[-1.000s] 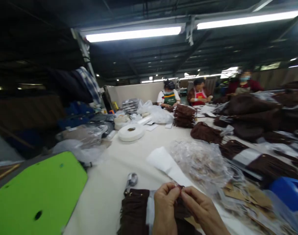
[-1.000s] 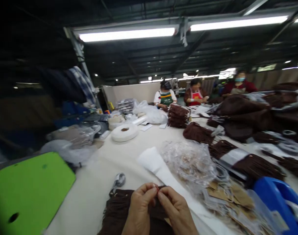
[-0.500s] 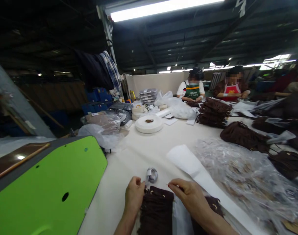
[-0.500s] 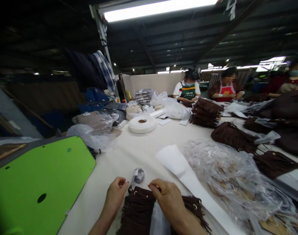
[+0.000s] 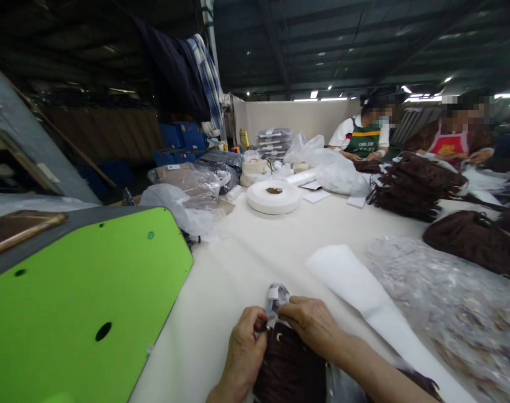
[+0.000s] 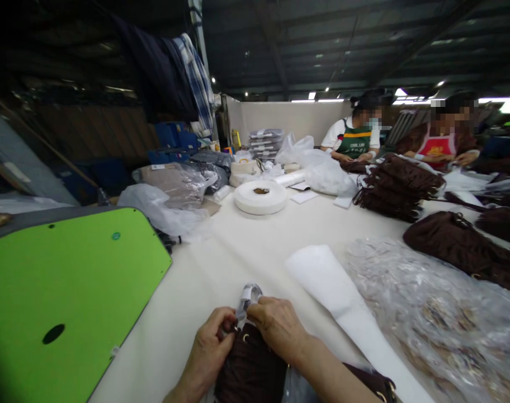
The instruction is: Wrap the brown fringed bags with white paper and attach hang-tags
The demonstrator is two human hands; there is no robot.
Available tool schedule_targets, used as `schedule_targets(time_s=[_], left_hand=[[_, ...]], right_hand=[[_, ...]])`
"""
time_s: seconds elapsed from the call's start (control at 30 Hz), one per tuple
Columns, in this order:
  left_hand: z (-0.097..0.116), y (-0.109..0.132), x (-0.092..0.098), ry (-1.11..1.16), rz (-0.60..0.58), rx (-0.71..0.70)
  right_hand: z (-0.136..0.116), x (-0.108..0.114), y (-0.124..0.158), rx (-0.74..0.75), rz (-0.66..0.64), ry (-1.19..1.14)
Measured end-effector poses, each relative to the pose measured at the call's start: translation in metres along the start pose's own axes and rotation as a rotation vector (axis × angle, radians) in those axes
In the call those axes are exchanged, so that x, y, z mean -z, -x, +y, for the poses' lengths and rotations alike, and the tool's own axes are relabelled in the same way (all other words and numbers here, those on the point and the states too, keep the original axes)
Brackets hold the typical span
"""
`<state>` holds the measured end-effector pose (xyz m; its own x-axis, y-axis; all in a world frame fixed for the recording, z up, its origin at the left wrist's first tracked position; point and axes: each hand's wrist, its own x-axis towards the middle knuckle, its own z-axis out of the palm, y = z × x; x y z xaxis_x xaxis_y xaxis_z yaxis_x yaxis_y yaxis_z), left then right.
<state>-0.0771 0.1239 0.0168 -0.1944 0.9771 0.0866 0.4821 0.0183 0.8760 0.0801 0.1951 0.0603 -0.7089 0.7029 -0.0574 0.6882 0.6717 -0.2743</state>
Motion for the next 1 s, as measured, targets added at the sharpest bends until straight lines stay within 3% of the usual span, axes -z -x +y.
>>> schedule_targets(time_s=[0.43,0.73,1.0], left_hand=[[-0.006,0.009,-0.002,-0.010,0.043,-0.029],[-0.008,0.018,-0.003,-0.158,0.144,-0.215],[-0.003,0.024,-0.002,-0.372,0.179,-0.219]], right_hand=[[-0.006,0.011,-0.021,0.118,-0.173,-0.116],[-0.007,0.010,-0.027,0.137,-0.275,-0.230],[-0.013,0.012,-0.030,0.130,-0.350,-0.215]])
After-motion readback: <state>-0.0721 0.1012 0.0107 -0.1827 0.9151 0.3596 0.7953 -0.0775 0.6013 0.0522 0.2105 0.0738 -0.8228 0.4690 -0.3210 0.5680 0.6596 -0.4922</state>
